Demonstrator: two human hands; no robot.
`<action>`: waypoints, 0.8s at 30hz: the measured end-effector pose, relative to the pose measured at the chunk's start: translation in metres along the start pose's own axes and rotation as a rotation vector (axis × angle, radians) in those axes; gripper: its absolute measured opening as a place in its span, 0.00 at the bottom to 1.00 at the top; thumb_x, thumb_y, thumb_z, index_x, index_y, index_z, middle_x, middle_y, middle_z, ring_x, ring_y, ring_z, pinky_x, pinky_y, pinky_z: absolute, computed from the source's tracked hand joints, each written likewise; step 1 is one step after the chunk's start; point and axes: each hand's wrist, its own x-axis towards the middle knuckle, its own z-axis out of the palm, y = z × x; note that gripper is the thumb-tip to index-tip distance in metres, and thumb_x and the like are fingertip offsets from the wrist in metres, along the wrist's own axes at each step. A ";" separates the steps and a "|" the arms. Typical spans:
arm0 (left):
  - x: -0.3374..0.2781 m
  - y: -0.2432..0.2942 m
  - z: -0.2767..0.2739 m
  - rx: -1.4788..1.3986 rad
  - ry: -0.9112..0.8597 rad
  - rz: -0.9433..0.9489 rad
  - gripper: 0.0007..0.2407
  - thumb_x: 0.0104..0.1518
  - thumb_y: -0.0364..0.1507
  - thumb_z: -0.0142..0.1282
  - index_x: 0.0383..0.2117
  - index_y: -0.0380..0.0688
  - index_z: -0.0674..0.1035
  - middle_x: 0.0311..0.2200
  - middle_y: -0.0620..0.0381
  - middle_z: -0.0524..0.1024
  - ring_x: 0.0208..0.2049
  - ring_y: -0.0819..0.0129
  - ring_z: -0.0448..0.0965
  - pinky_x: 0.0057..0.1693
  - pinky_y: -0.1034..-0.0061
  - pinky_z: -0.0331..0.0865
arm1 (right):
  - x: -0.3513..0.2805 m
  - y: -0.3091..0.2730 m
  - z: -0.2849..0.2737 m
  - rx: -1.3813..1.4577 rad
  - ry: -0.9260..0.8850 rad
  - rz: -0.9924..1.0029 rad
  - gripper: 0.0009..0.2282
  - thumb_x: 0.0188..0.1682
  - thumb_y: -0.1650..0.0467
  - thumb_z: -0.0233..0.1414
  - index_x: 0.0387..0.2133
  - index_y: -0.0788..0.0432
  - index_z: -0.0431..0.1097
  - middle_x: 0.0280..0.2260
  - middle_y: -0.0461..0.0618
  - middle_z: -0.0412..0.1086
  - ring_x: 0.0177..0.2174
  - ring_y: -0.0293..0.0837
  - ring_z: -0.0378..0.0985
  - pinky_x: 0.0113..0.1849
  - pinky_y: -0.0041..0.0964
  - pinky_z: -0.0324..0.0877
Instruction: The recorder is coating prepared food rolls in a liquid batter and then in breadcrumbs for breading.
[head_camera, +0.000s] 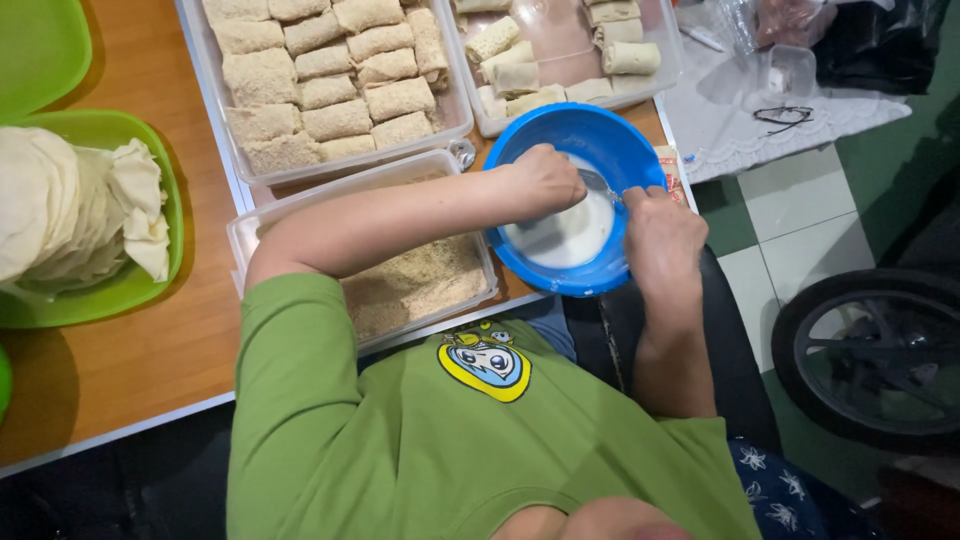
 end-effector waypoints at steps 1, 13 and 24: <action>0.000 0.001 -0.001 0.033 0.000 -0.015 0.01 0.49 0.26 0.59 0.24 0.47 0.83 0.29 0.51 0.82 0.36 0.53 0.83 0.35 0.61 0.73 | 0.000 0.001 0.001 0.003 -0.003 0.005 0.09 0.48 0.75 0.51 0.38 0.53 0.77 0.35 0.52 0.76 0.32 0.56 0.82 0.32 0.51 0.75; -0.019 0.002 -0.028 0.105 0.188 -0.081 0.05 0.50 0.27 0.57 0.31 0.47 0.82 0.33 0.54 0.78 0.38 0.58 0.79 0.37 0.64 0.70 | -0.006 -0.005 -0.002 0.038 0.029 -0.034 0.09 0.47 0.75 0.51 0.36 0.50 0.78 0.33 0.51 0.74 0.32 0.56 0.80 0.32 0.52 0.74; -0.040 -0.011 -0.038 -0.124 0.338 -0.196 0.06 0.55 0.24 0.54 0.36 0.37 0.80 0.36 0.45 0.75 0.40 0.50 0.78 0.41 0.60 0.75 | -0.029 -0.041 -0.047 0.132 0.133 -0.141 0.07 0.48 0.74 0.55 0.38 0.53 0.77 0.32 0.50 0.73 0.28 0.52 0.80 0.30 0.46 0.74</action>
